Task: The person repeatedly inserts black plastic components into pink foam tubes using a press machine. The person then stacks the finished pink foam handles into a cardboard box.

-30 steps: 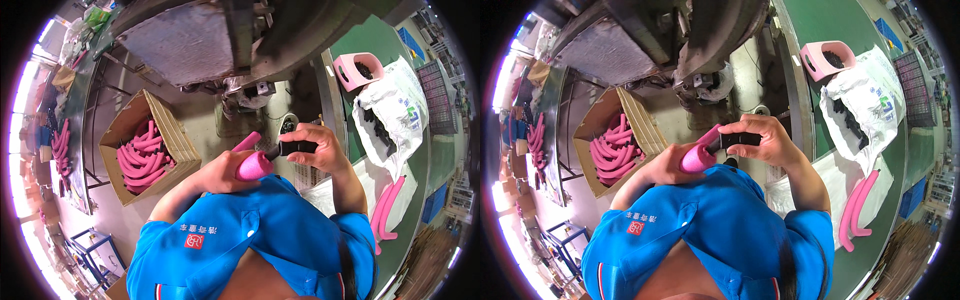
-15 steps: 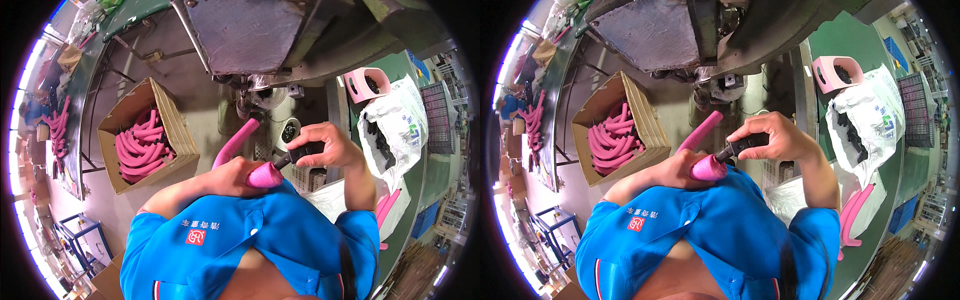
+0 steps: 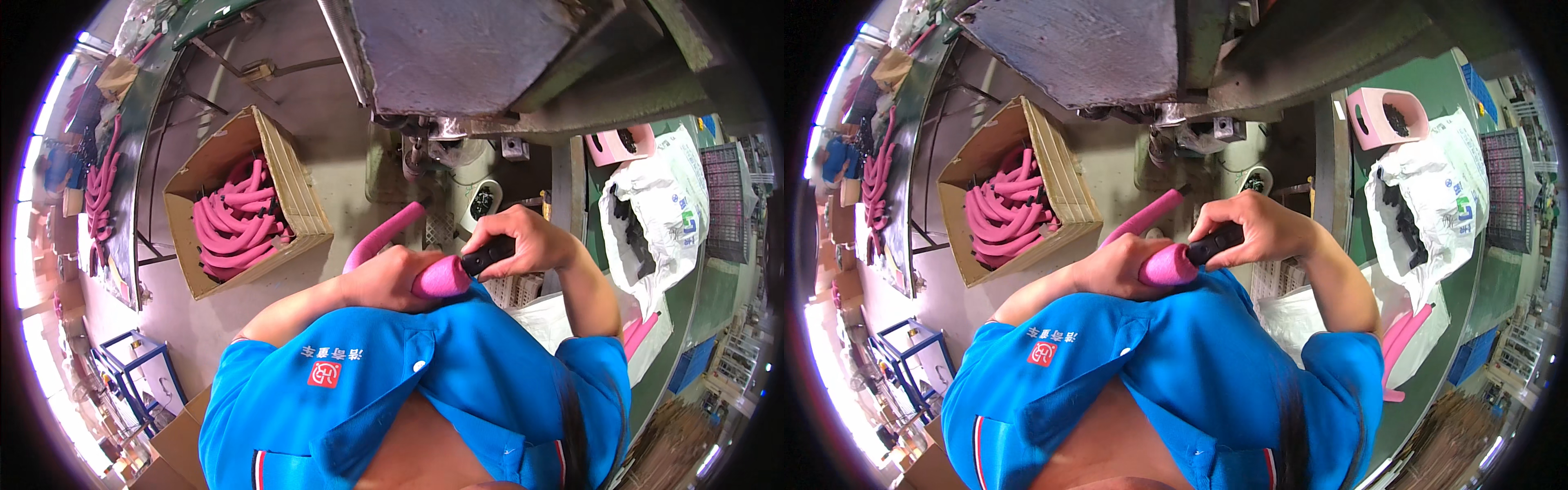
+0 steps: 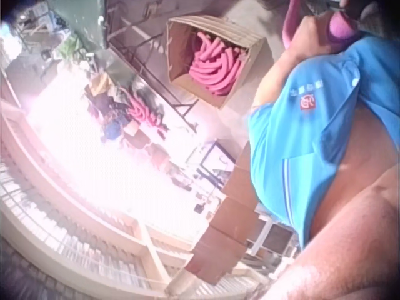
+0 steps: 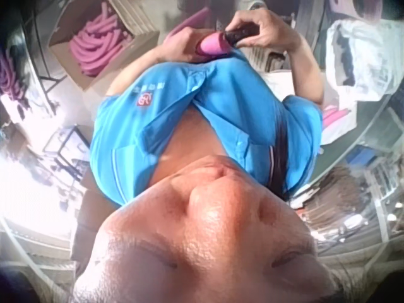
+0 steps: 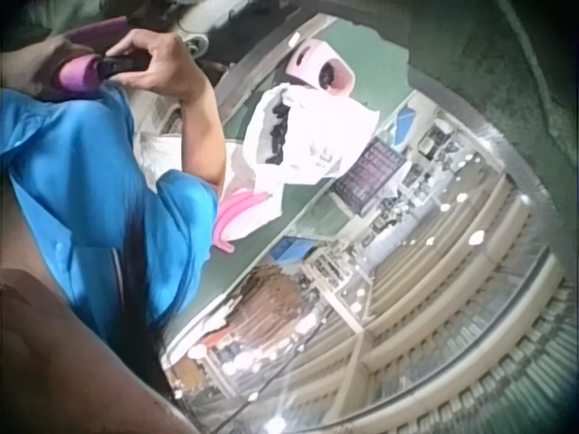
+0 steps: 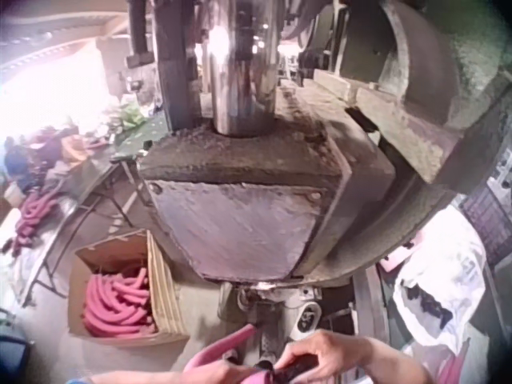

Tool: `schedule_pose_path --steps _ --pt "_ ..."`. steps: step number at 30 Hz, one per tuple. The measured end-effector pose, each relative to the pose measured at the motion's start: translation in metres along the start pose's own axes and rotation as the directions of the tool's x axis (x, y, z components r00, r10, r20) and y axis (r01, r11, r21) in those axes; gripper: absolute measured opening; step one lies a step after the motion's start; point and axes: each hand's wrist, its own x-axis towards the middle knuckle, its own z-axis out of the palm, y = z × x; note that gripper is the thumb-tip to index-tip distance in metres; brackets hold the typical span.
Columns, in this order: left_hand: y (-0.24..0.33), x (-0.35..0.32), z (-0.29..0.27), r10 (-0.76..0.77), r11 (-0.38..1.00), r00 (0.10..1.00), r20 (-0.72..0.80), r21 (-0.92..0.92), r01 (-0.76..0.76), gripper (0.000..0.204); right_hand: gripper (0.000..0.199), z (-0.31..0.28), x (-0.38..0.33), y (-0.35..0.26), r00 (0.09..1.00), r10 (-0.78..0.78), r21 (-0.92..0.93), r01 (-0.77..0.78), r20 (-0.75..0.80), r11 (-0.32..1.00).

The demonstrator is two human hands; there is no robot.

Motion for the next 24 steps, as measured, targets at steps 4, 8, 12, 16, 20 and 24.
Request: schedule_pose_path --steps 4,8,12,16,20,24 --pt "-0.023 0.000 -0.008 0.041 0.940 0.960 -0.276 0.337 0.056 0.056 0.020 0.006 0.007 0.052 0.917 0.167 0.231 -0.085 -0.363 0.969" --pt "-0.066 -0.012 -0.026 0.146 0.765 0.875 -0.461 0.614 0.196 0.052 0.029 0.023 0.039 0.087 0.723 0.124 0.271 0.090 -0.680 0.958" --pt "-0.067 -0.009 -0.052 0.272 0.685 0.799 -0.536 0.691 0.230 0.049 0.028 0.010 0.075 0.081 0.525 0.154 0.198 0.028 -0.837 0.980" --pt "-0.083 -0.007 -0.078 0.402 0.633 0.717 -0.569 0.739 0.231 0.042 0.027 -0.014 0.109 0.084 0.494 -0.303 -0.430 -0.166 -0.815 0.887" --pt "-0.088 0.000 -0.092 0.520 0.544 0.689 -0.505 0.817 0.189 0.043 0.031 -0.020 0.118 0.085 0.559 -0.401 -0.613 -0.262 -0.726 0.746" --pt "-0.082 0.004 -0.107 0.517 0.515 0.726 -0.452 0.843 0.158 0.044 0.036 -0.017 0.123 0.088 0.438 -0.221 -0.350 -0.240 -0.872 0.906"
